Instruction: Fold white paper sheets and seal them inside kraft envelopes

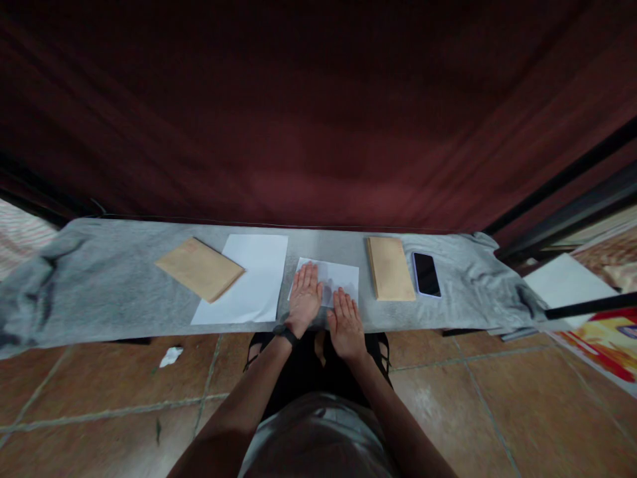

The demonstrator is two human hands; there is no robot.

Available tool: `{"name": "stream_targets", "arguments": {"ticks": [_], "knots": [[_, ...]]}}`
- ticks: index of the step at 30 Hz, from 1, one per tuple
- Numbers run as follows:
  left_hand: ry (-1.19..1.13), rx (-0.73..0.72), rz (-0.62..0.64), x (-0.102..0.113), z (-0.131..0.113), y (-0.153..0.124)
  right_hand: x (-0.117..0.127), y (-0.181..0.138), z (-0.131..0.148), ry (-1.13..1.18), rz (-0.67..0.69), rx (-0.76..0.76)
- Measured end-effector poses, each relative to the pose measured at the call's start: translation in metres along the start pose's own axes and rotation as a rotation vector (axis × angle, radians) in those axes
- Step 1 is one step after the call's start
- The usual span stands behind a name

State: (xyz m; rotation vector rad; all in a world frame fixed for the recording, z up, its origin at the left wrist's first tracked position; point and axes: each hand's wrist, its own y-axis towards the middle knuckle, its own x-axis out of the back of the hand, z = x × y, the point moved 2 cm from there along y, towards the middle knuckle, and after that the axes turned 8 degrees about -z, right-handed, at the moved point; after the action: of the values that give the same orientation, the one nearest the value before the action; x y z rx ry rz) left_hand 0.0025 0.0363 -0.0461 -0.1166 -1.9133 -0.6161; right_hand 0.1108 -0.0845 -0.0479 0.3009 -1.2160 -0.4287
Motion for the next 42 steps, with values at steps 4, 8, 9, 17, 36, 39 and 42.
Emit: {"name": "stream_targets", "arguments": {"ticks": [4,8,9,17,36,39,42], "knots": [[-0.012,-0.100,0.102,0.004,-0.007,-0.024,-0.008,-0.001,0.014,0.011,0.067,0.080],[0.028,-0.044,0.085,0.010,0.004,-0.038,-0.005,-0.014,-0.002,-0.024,0.048,0.097],[0.037,-0.019,0.072,0.011,0.007,-0.039,-0.002,-0.017,-0.008,-0.033,0.038,0.093],[0.055,0.151,-0.056,0.015,0.014,-0.048,0.019,-0.037,-0.046,-0.076,0.016,0.046],[-0.457,0.703,-0.018,0.042,0.031,-0.010,-0.003,-0.008,0.010,-0.080,0.027,-0.006],[-0.655,0.706,0.041,0.048,0.025,-0.007,-0.001,0.000,0.012,-0.068,0.031,-0.004],[-0.812,0.674,0.083,0.060,0.011,-0.002,0.007,0.016,0.014,0.012,0.041,-0.043]]}}
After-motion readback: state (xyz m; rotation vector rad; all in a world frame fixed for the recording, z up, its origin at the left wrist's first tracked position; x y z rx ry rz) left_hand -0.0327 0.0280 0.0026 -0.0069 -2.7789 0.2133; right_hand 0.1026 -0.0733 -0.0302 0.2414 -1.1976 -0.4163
